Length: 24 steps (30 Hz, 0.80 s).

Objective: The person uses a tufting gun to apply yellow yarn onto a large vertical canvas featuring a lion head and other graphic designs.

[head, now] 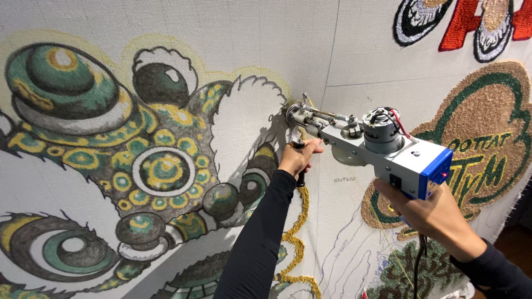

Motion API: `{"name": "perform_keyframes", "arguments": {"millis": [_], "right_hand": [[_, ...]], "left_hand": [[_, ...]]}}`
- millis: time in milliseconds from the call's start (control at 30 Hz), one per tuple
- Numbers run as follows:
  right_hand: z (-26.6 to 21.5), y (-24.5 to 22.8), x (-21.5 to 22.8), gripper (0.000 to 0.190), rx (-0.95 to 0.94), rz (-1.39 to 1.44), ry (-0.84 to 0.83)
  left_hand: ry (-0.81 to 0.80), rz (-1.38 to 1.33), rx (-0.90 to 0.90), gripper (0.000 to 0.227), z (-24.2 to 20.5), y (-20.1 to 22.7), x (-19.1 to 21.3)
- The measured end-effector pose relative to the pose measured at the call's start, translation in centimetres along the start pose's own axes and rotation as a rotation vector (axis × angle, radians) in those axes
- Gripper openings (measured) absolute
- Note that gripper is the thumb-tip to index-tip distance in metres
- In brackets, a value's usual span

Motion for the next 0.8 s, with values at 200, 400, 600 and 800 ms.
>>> {"name": "perform_keyframes", "arguments": {"millis": [200,400,600,800], "right_hand": [[0.5,-0.8,0.3,0.033,0.019,-0.067,-0.026],[1.5,-0.6,0.8,0.037,0.103,-0.119,-0.058],[1.3,-3.2,1.5,0.048,0.358,0.005,-0.011],[1.4,-4.5,1.7,0.048,0.369,-0.018,0.006]], "left_hand": [[0.012,-0.035,-0.012,0.034,-0.5,1.3,-0.1],[0.016,0.012,0.014,0.035,-1.1,2.3,-0.3],[-0.003,-0.015,-0.034,0.036,-1.3,2.4,-0.3],[0.043,0.007,-0.022,0.033,-1.6,3.0,-0.1]]}}
Point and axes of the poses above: each hand's wrist, its own z-axis towards the middle knuckle, its own x-axis out of the back of the hand, y = z × x, the point moved 5 cm from there along z, towards the middle knuckle, and after that the axes turned 7 degrees about x, right-handed, at the moved point
